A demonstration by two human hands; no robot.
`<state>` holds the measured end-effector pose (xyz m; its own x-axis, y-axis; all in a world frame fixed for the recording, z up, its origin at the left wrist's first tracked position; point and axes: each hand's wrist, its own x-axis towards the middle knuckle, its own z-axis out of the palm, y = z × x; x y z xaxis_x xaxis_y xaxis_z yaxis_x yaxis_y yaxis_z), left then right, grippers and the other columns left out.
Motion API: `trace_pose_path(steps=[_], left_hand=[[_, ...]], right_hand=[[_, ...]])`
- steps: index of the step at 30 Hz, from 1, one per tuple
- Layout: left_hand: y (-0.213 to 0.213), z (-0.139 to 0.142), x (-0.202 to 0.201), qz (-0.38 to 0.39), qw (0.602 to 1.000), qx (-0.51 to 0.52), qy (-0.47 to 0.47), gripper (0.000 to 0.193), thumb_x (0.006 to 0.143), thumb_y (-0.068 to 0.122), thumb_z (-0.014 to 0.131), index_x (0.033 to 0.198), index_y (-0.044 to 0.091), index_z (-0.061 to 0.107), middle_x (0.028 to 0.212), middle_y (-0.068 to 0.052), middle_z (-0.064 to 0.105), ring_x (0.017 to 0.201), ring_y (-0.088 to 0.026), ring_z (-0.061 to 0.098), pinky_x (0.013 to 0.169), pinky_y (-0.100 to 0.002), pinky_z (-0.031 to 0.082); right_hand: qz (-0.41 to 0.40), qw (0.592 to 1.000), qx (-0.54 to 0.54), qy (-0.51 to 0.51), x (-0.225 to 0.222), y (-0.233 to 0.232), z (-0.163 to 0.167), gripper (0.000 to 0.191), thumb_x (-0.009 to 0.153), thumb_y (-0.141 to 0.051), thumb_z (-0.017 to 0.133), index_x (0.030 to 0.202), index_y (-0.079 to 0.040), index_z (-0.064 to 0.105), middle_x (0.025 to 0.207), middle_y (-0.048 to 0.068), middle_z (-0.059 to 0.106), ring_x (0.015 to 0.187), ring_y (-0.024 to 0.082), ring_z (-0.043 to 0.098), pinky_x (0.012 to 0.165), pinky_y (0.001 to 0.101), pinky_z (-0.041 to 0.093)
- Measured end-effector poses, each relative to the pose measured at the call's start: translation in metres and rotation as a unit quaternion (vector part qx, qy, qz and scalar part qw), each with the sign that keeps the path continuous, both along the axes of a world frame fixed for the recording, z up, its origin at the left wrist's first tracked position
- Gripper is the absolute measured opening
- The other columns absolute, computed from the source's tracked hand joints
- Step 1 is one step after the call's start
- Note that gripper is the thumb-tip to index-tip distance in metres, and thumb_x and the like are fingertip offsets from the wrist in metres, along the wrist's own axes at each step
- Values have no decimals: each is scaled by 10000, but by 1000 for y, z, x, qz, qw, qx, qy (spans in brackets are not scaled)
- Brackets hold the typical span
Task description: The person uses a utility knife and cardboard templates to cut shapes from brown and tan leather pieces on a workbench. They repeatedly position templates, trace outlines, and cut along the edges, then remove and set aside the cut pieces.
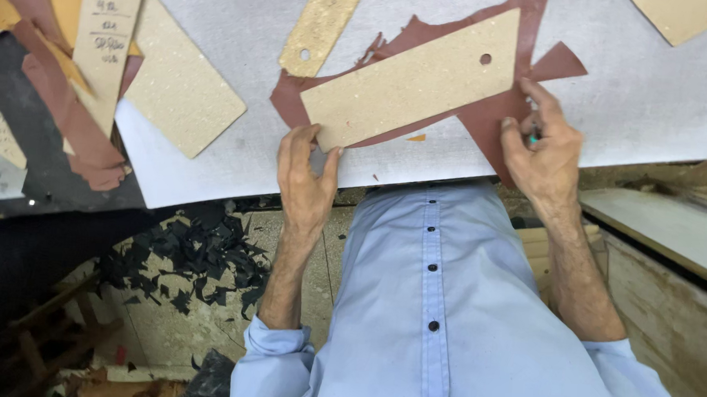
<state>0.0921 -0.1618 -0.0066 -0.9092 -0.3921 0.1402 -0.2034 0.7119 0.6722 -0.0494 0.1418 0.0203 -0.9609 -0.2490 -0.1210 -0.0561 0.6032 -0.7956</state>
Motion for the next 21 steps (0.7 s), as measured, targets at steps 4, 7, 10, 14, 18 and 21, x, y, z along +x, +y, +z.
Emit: trace_pose_path(steps=[4, 7, 10, 14, 18, 21], left_hand=[[6, 0, 11, -15, 999, -43, 4, 413, 955, 73, 761, 1327, -51, 632, 1381, -225, 601, 1295, -361, 588, 1081, -457, 534], [9, 2, 11, -1, 999, -33, -2, 379, 975, 41, 735, 1334, -45, 649, 1377, -216, 622, 1302, -347, 597, 1090, -431, 531], [9, 0, 9, 1, 1000, -20, 8, 335, 978, 30, 741, 1301, -35, 678, 1342, -208, 652, 1274, -324, 618, 1071, -407, 545], [4, -9, 4, 3, 1000, 10, 27, 238, 946, 52, 788, 1171, -11, 745, 1231, -164, 724, 1185, -275, 670, 1021, -385, 571], [-2, -14, 4, 5, 999, 24, 45, 132, 923, 66, 810, 1045, 21, 790, 1165, -132, 762, 1115, -236, 698, 981, -364, 586], [-3, -12, 8, 12, 998, 37, 52, 155, 917, 59, 803, 1064, 12, 792, 1167, -128, 755, 1112, -233, 688, 969, -355, 586]], right_hand=[[16, 999, 45, 6, 3, -1, 5, 566, 956, -76, 669, 1510, -67, 554, 711, 85, 625, 571, 146, 588, 520, 314, 488], [20, 997, 68, 7, 4, 1, 11, 569, 946, -94, 690, 1502, -102, 566, 694, 113, 633, 548, 173, 598, 553, 345, 513], [22, 997, 74, 2, 6, 3, 17, 588, 935, -104, 691, 1506, -103, 555, 698, 112, 640, 534, 175, 601, 547, 348, 522], [12, 997, 71, -23, 7, 2, 21, 622, 932, -104, 678, 1536, -99, 530, 694, 107, 631, 534, 158, 594, 523, 331, 516], [27, 997, 70, -16, 9, 1, 18, 598, 964, -89, 654, 1549, -69, 531, 713, 103, 629, 554, 139, 589, 529, 317, 503], [40, 997, 66, 5, 11, 1, 12, 575, 997, -65, 647, 1562, -49, 547, 712, 109, 603, 595, 143, 567, 549, 317, 491]])
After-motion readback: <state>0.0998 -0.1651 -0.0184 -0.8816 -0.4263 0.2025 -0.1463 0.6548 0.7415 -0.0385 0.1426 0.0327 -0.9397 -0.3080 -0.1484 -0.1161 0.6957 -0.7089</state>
